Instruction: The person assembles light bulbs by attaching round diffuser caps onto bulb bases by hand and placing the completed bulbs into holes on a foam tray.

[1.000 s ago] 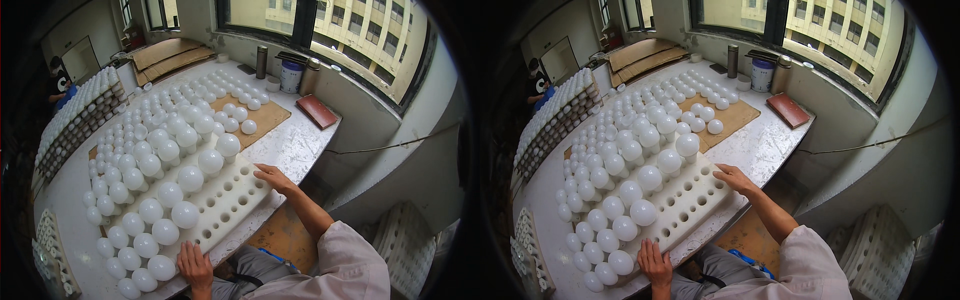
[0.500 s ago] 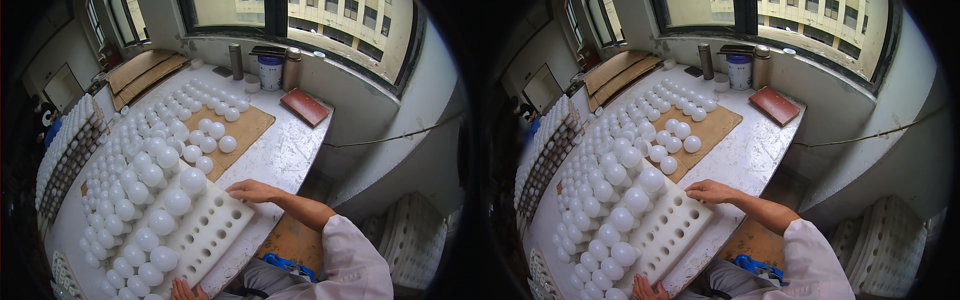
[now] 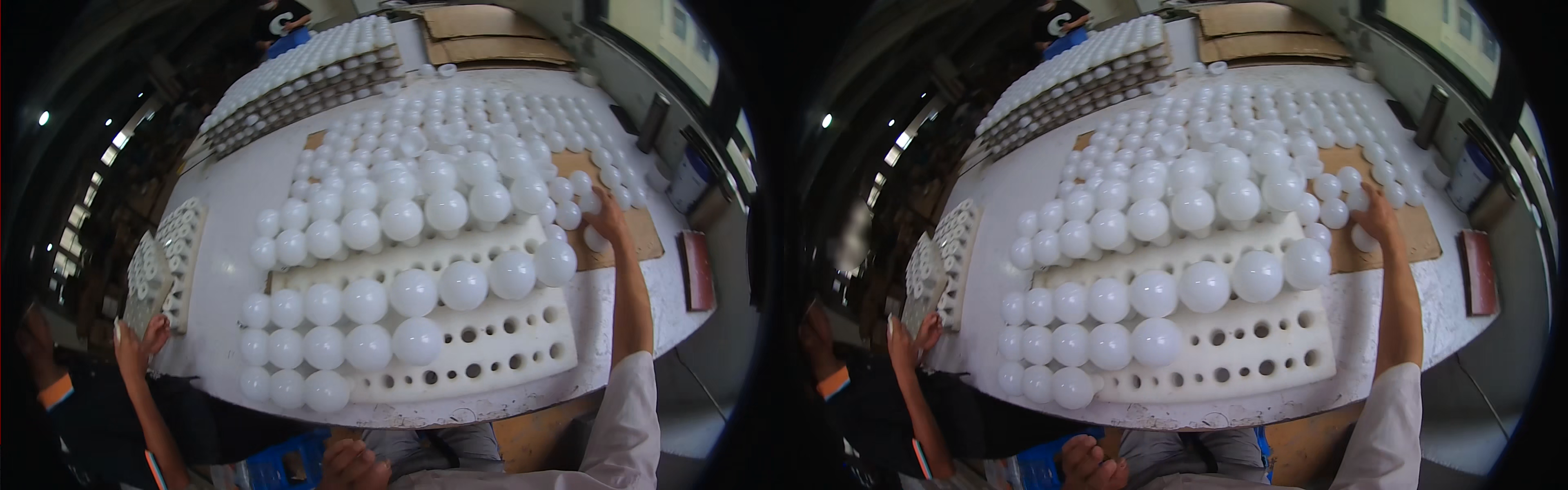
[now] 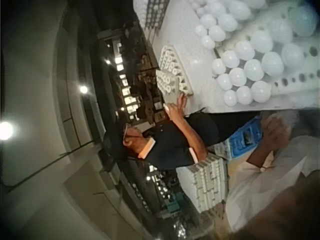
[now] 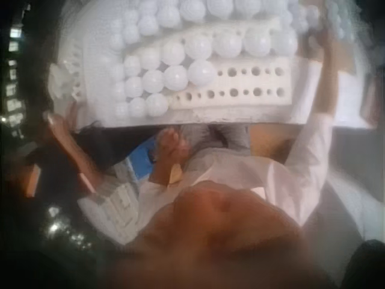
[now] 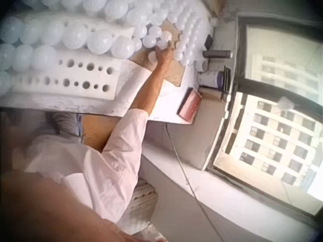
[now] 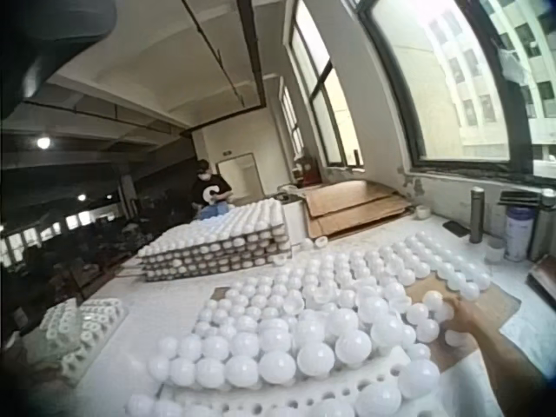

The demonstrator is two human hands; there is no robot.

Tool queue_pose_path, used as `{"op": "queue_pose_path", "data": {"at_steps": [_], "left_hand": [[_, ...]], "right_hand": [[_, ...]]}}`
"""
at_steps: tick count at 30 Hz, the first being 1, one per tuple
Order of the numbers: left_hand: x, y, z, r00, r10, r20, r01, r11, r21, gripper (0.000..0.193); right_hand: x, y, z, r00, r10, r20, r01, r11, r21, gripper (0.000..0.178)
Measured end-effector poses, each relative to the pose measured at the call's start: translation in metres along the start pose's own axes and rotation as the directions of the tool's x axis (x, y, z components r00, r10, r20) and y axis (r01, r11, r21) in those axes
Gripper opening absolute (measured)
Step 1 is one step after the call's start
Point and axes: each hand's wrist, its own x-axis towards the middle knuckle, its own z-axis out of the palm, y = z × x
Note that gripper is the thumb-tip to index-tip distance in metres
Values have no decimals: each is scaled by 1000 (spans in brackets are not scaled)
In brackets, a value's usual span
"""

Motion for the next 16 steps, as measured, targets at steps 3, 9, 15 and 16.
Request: {"op": "queue_pose_path", "data": {"at_steps": [3, 9, 15, 16], "left_hand": [[34, -31, -59, 895, 130, -427, 61, 912, 407, 24], [-15, -228, -99, 516, -740, -432, 799, 598, -70, 33], [-16, -356, -56, 266, -964, -15, 944, 257, 207, 72], [-9, -370, -46, 239, -970, 34, 926, 239, 293, 80]], "right_hand": [[-10, -41, 5, 997, -36, 70, 36, 999, 1, 67], [-23, -3, -5, 997, -39, -65, 48, 988, 145, 62], [-95, 8, -38, 981, 180, 72, -107, 191, 976, 61], [-105, 11, -44, 978, 202, 59, -101, 204, 974, 61]]}}
